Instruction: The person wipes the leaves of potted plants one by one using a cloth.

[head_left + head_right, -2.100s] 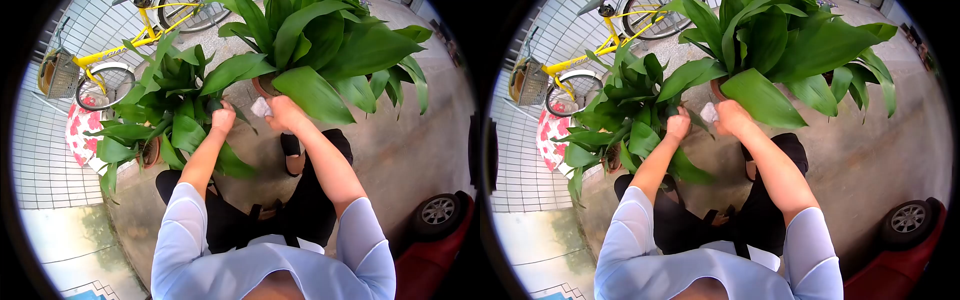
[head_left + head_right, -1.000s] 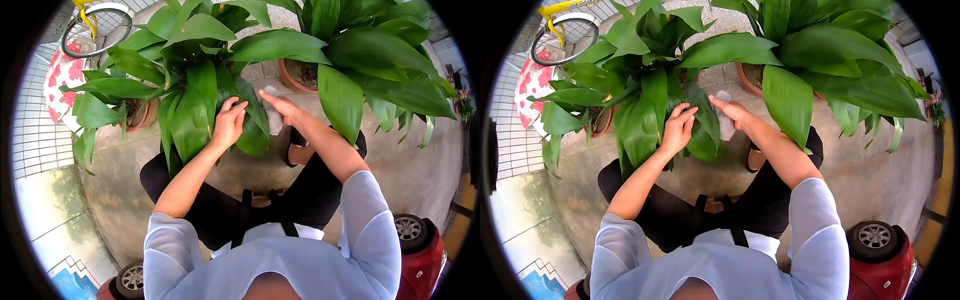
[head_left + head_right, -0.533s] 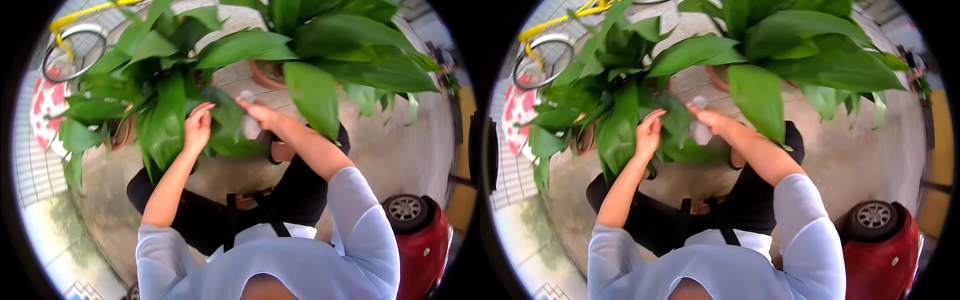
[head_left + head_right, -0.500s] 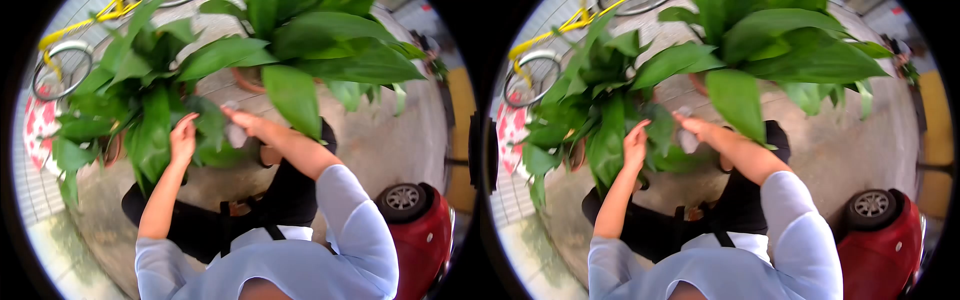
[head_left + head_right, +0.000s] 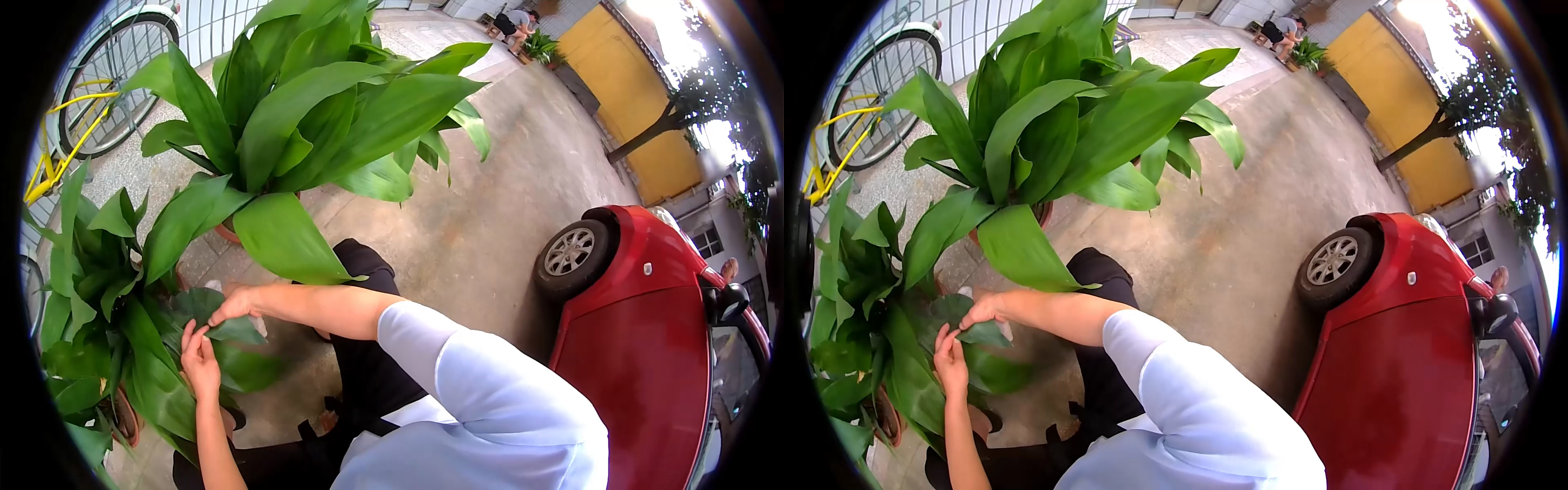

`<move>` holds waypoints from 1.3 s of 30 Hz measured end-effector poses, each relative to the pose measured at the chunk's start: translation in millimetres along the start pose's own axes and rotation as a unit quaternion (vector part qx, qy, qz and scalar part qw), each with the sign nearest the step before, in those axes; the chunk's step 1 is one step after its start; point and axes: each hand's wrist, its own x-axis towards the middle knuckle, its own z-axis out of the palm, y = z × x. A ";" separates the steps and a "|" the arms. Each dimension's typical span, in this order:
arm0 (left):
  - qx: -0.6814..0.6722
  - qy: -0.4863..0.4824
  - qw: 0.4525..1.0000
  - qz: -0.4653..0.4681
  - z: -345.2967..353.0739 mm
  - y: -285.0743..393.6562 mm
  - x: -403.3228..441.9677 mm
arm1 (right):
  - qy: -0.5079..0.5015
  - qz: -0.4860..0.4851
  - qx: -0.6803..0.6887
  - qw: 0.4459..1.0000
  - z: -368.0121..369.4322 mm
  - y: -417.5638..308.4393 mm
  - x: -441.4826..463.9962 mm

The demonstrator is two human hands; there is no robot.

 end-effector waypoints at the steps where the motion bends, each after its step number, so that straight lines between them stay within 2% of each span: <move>1: 0.002 -0.012 1.000 -0.012 0.3 -0.9 0.2 | 0.011 0.014 -0.008 1.000 0.5 1.9 -0.5; 2: 0.004 -0.024 0.999 -0.024 -0.3 -2.1 0.0 | 0.022 0.029 -0.014 0.999 2.3 4.6 -0.3; 3: 0.007 -0.035 0.999 -0.037 -1.0 -3.3 0.0 | 0.022 -0.003 -0.006 1.000 1.2 15.2 12.2; 6: -0.210 0.014 0.971 -0.113 -2.6 -4.2 -0.5 | 0.047 -0.021 0.039 0.998 -0.6 4.1 8.8; 9: -0.416 0.059 0.890 -0.175 -2.8 -1.9 2.8 | 0.058 -0.022 0.086 0.994 -2.5 -5.8 3.2; 12: -0.372 0.050 0.907 -0.190 -1.1 -6.0 1.7 | 0.088 -0.012 0.090 0.992 1.7 -13.9 -2.4; 15: -0.414 -0.005 0.882 -0.227 1.7 -5.7 0.4 | 0.108 -0.005 0.105 0.989 5.8 -10.6 -4.8; 18: -0.484 -0.027 0.828 -0.281 2.3 -32.4 4.3 | 0.091 0.001 0.115 0.989 11.7 -11.8 -9.5; 20: -0.528 -0.047 0.802 -0.275 4.1 -21.1 6.5 | 0.056 0.003 0.141 0.988 18.0 -8.0 -10.1; 23: -0.584 -0.064 0.762 -0.272 5.9 11.5 0.9 | 0.081 -0.009 0.107 0.991 32.4 -17.5 -36.8; 26: -0.589 -0.076 0.754 -0.280 3.5 18.5 1.4 | 0.092 -0.005 0.096 0.991 43.9 -24.6 -54.5; 28: -0.584 -0.053 0.765 -0.266 5.2 7.9 3.4 | 0.099 -0.016 0.078 0.992 43.6 -19.6 -50.0; 31: -0.589 0.040 0.754 -0.289 12.4 5.8 -2.0 | 0.092 -0.032 0.095 0.991 41.9 -11.4 -44.3; 32: -0.613 0.054 0.732 -0.292 16.5 8.0 -4.6 | 0.087 -0.036 0.105 0.990 40.9 -8.9 -42.7; 34: -0.631 0.028 0.719 -0.291 15.0 11.5 -6.4 | 0.085 -0.041 0.107 0.990 39.8 -5.7 -40.8; 37: -0.667 -0.005 0.710 -0.226 13.9 -0.7 -3.5 | 0.062 -0.031 0.101 0.992 38.9 -10.1 -54.2; 39: -0.681 0.059 0.683 -0.256 20.8 3.9 -8.9 | 0.073 -0.027 0.068 0.995 41.6 -13.8 -62.5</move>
